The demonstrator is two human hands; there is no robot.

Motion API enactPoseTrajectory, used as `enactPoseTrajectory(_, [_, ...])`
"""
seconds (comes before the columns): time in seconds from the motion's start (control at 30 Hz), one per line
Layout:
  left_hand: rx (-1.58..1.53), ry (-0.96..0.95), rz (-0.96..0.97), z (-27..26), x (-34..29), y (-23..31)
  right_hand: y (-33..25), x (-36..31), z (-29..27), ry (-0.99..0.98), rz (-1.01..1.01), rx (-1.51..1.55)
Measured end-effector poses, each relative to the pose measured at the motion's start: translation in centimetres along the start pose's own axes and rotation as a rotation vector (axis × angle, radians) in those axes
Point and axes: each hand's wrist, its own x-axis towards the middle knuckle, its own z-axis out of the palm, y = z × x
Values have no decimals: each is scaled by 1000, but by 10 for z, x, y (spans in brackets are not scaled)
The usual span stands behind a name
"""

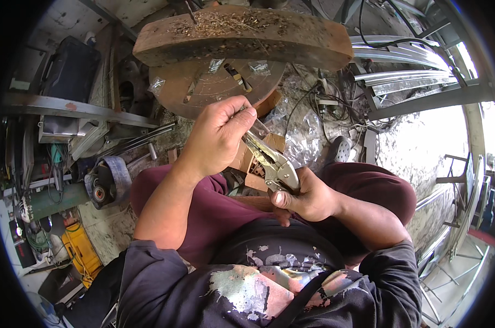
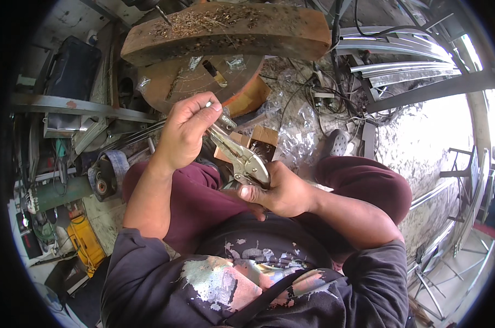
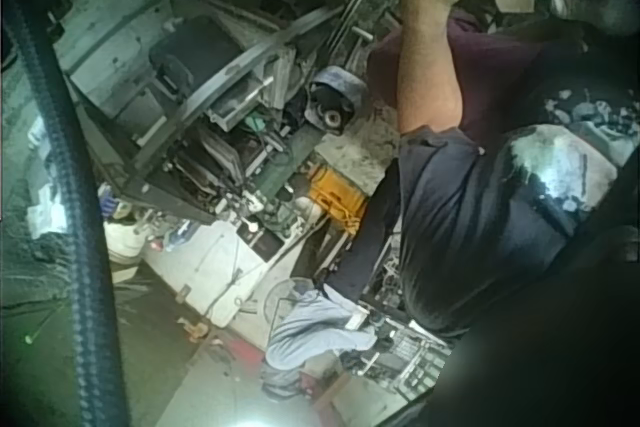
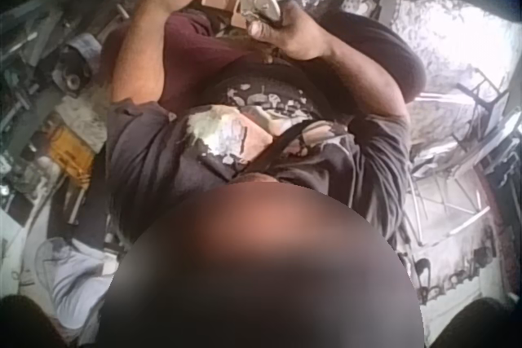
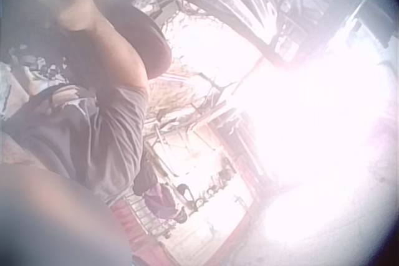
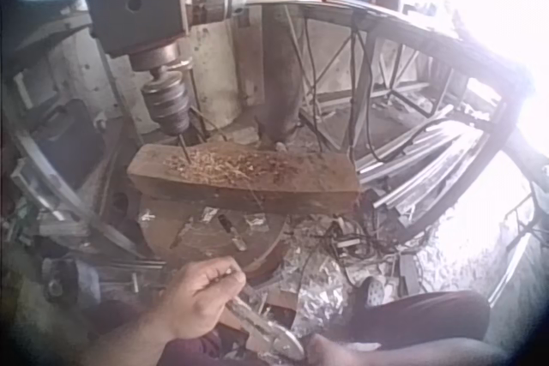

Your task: Drill holes into metal plates and prepare them with screws.

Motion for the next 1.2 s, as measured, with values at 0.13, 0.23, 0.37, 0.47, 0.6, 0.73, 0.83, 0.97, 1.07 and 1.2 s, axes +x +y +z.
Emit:
enactPoseTrajectory(0.13, [11,-1,30,1,-4,4,10,-2,1,-2,22,30])
enactPoseTrajectory(0.23, [11,5,53,2,-5,0,12,-3,4,32,96,-47])
enactPoseTrajectory(0.37, [46,37,82,-3,3,-8,-5,-7,-3,127,85,-182])
enactPoseTrajectory(0.47, [-287,43,-226,-10,2,19,-67,-34,-33,266,379,-619])
enactPoseTrajectory(0.6, [193,-291,-385,-32,4,14,-95,-79,-56,222,289,-1078])
enactPoseTrajectory(0.73, [1102,-839,-349,4,-6,-72,-61,-78,-79,269,519,-1286])
enactPoseTrajectory(0.83, [1058,-1251,-658,41,-19,-164,-36,-66,-97,298,655,-1372])
enactPoseTrajectory(0.97, [1077,-1708,-973,69,2,-244,-14,-79,-120,385,543,-1461])
enactPoseTrajectory(1.07, [1231,-1607,-783,71,4,-291,-21,-74,-121,348,492,-1394])
enactPoseTrajectory(1.2, [1315,-1485,-696,92,-24,-351,-32,-72,-110,274,549,-1330])
